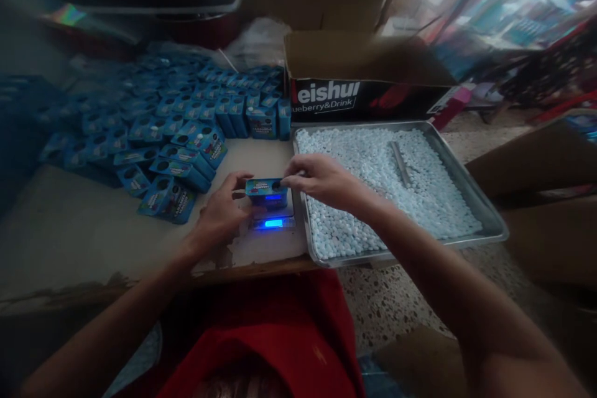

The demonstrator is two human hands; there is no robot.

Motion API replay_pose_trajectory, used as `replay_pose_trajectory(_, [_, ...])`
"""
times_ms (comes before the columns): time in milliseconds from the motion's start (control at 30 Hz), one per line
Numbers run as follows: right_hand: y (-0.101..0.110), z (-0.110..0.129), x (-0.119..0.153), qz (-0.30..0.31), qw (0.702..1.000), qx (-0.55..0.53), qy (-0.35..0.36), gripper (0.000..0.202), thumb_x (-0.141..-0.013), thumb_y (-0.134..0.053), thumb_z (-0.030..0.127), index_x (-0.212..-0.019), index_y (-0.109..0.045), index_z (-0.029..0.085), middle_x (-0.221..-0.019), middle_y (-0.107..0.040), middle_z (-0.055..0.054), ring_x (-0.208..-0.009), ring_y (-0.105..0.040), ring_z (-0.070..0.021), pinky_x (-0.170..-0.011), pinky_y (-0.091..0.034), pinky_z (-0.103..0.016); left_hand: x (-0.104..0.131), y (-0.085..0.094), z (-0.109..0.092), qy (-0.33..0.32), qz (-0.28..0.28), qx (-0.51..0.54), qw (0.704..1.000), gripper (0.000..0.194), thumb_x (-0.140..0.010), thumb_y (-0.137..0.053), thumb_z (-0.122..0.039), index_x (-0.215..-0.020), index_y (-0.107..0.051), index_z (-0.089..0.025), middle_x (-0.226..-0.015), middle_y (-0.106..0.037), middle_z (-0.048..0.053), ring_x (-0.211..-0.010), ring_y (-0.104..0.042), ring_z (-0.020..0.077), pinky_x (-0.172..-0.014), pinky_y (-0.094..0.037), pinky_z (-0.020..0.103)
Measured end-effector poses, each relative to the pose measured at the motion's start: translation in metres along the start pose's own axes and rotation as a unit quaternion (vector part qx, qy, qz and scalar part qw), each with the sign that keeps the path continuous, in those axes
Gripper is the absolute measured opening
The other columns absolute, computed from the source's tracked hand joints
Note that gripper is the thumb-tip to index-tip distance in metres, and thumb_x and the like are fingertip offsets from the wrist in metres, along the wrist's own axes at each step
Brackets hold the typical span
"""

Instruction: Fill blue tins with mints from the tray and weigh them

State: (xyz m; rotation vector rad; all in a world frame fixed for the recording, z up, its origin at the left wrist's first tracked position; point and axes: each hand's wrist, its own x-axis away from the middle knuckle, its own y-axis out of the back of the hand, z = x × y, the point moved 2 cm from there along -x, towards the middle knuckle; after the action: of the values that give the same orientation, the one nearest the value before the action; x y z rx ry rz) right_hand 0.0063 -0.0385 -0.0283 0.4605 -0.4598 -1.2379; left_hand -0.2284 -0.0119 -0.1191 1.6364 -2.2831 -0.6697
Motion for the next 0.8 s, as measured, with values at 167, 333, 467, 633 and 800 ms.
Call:
replay_pose_trajectory(167, [-0.018, 0.026, -0.024, 0.036, 0.975, 0.211, 0.063, 0.009, -0.09, -0.071, 0.023, -0.082, -0.075, 0.019, -0.069, -0.063, 0.0, -0.065, -0.052, -0.0129, -0.064, -0.032, -0.029, 0.006, 0.013, 0.007, -0.002, -0.019, 0.008, 1.0, 0.06, -0.076, -0.081, -0.037, -0.129, -0.055, -0.03, -0.129, -0.067, 0.006, -0.119, -0.066, 0.0269, -0.102, -0.054, 0.044])
replay_pose_trajectory(333, [-0.027, 0.015, -0.032, -0.003, 0.975, 0.214, 0.058, 0.011, -0.08, -0.083, 0.021, -0.09, -0.078, 0.019, -0.071, -0.064, 0.0, -0.065, -0.054, -0.0133, -0.065, -0.036, -0.029, 0.007, 0.024, 0.02, -0.016, -0.008, 0.011, 1.0, 0.064, -0.074, -0.084, -0.041, -0.13, -0.056, -0.027, -0.132, -0.066, 0.007, -0.119, -0.064, 0.0263, -0.101, -0.054, 0.043])
replay_pose_trajectory(467, [-0.026, 0.009, -0.031, -0.041, 0.987, 0.14, 0.065, 0.011, -0.08, -0.083, 0.028, -0.085, -0.078, 0.019, -0.08, -0.069, -0.002, -0.071, -0.059, -0.0149, -0.068, -0.042, -0.03, 0.004, 0.025, 0.021, -0.034, 0.003, 0.013, 0.999, 0.067, -0.075, -0.084, -0.042, -0.133, -0.055, -0.027, -0.133, -0.065, 0.008, -0.119, -0.065, 0.0263, -0.101, -0.054, 0.043])
replay_pose_trajectory(633, [-0.007, -0.008, -0.015, -0.068, 0.995, -0.068, -0.012, 0.018, -0.081, -0.082, 0.035, -0.088, -0.079, 0.019, -0.078, -0.069, -0.002, -0.068, -0.058, -0.0132, -0.065, -0.048, -0.03, 0.019, 0.037, 0.014, -0.044, -0.033, -0.023, 0.998, 0.054, -0.078, -0.082, -0.039, -0.127, -0.062, -0.026, -0.127, -0.069, 0.007, -0.114, -0.067, 0.0258, -0.101, -0.055, 0.042])
replay_pose_trajectory(800, [0.017, -0.056, 0.016, -0.2, 0.917, -0.32, -0.129, 0.014, -0.079, -0.085, 0.023, -0.086, -0.074, 0.017, -0.078, -0.067, -0.001, -0.062, -0.053, -0.007, -0.054, -0.049, -0.018, 0.054, 0.04, 0.027, -0.045, 0.012, -0.043, 0.998, 0.015, -0.082, -0.078, -0.035, -0.092, -0.073, -0.024, -0.092, -0.074, 0.001, -0.086, -0.069, 0.0203, -0.083, -0.056, 0.033])
